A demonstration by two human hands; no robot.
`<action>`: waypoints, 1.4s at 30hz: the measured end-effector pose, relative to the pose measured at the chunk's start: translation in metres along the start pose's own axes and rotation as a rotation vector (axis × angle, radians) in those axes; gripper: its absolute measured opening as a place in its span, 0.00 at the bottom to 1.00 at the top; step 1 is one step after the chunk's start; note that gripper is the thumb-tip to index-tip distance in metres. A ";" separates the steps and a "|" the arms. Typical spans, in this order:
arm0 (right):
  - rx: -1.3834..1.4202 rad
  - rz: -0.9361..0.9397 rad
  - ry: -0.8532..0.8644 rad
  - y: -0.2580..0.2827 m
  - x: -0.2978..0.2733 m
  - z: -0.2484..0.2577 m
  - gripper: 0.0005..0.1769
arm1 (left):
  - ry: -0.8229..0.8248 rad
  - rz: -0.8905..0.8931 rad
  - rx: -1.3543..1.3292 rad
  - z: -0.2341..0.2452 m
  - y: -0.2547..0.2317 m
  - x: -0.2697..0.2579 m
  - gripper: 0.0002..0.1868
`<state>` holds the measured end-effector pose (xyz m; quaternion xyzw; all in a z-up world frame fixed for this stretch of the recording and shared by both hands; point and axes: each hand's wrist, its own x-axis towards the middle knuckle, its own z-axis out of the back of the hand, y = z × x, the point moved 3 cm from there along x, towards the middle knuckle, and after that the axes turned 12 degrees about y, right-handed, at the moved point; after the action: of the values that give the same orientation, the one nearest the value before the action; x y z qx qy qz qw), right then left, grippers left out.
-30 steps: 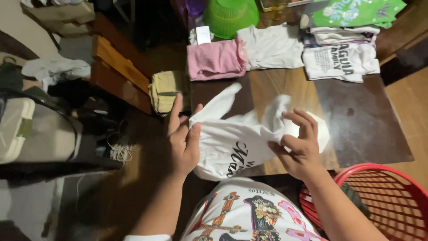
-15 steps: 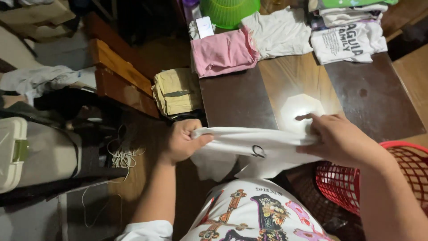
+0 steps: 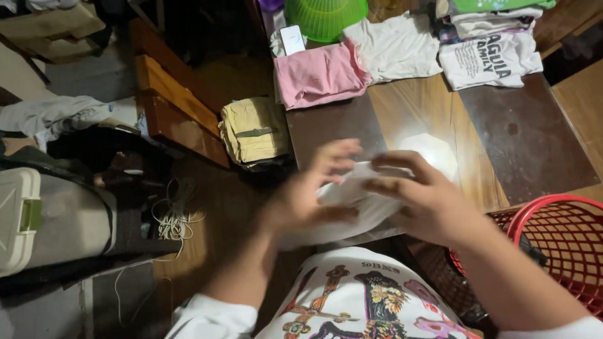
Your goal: Fold several t-shirts on a dark brown wooden table and place them into a red plastic laundry basket.
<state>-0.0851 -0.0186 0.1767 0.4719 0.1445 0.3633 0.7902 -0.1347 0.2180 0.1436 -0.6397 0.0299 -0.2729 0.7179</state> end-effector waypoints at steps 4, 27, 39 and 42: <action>-0.325 0.270 -0.026 0.005 0.030 -0.030 0.36 | 0.172 -0.014 0.171 -0.011 0.008 0.002 0.36; -0.023 -0.433 0.004 0.007 0.015 0.001 0.13 | -0.565 0.182 0.775 0.140 -0.046 -0.121 0.16; -0.728 -0.194 -0.126 0.008 -0.012 0.017 0.17 | -0.913 0.061 0.930 0.174 -0.036 -0.144 0.09; -0.702 -0.310 -0.101 -0.010 -0.028 0.029 0.15 | -0.969 0.106 1.134 0.180 -0.055 -0.136 0.09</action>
<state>-0.0840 -0.0596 0.1800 0.1626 0.0419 0.2430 0.9554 -0.1994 0.4370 0.1855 -0.2176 -0.4043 0.1012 0.8826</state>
